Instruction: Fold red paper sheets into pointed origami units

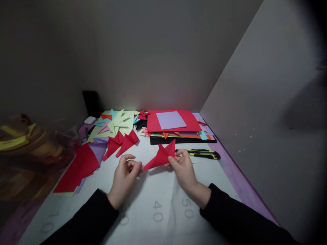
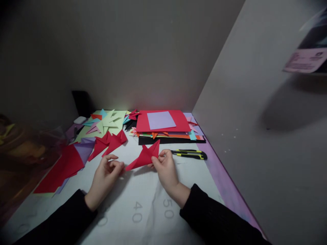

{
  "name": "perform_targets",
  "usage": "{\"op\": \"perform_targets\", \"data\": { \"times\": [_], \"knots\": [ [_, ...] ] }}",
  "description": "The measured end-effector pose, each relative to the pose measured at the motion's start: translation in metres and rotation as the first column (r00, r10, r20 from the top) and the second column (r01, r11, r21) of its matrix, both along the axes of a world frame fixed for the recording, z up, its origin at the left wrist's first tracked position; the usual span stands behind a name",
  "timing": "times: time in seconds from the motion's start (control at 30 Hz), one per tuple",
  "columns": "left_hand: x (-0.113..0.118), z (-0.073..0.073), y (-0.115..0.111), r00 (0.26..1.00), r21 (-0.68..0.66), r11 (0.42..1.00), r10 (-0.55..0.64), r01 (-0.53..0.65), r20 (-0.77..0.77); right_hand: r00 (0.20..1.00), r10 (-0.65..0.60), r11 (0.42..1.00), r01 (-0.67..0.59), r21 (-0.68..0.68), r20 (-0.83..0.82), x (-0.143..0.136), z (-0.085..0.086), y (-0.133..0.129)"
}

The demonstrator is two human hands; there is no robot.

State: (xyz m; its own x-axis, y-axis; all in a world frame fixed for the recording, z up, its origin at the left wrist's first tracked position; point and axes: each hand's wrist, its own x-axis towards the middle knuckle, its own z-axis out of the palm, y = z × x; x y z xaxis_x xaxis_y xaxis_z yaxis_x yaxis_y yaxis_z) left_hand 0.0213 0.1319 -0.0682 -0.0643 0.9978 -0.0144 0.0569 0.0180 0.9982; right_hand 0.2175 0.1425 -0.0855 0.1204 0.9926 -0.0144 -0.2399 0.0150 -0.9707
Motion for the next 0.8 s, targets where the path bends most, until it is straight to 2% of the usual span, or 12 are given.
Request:
{"op": "perform_targets", "data": {
  "times": [0.1,0.2,0.27,0.33,0.6,0.8],
  "knots": [
    [0.005,-0.003,-0.001,0.996,0.046,0.995,-0.092,0.092,-0.006,0.998,0.062,0.998,-0.062,-0.017,0.013,-0.005,0.002,-0.002],
    [0.010,-0.007,-0.005,0.965,0.030,0.971,-0.232,0.238,-0.125,0.993,0.118,0.992,-0.118,-0.039,-0.005,-0.013,0.004,-0.008],
    [0.012,-0.009,-0.009,0.942,-0.009,0.966,-0.253,0.257,-0.222,0.990,0.137,0.989,-0.138,-0.047,-0.028,-0.017,0.005,-0.011],
    [0.012,-0.009,-0.011,0.936,-0.035,0.969,-0.246,0.245,-0.252,0.988,0.150,0.987,-0.152,-0.053,-0.040,-0.019,0.005,-0.013],
    [0.012,0.000,-0.010,0.963,-0.102,0.967,-0.243,0.231,-0.115,0.984,0.169,0.985,-0.170,-0.021,-0.048,-0.019,0.008,-0.019],
    [0.012,-0.002,-0.007,0.970,-0.161,0.957,-0.243,0.241,0.007,0.982,0.172,0.985,-0.173,-0.007,-0.077,-0.022,0.008,-0.023]
  ]
}}
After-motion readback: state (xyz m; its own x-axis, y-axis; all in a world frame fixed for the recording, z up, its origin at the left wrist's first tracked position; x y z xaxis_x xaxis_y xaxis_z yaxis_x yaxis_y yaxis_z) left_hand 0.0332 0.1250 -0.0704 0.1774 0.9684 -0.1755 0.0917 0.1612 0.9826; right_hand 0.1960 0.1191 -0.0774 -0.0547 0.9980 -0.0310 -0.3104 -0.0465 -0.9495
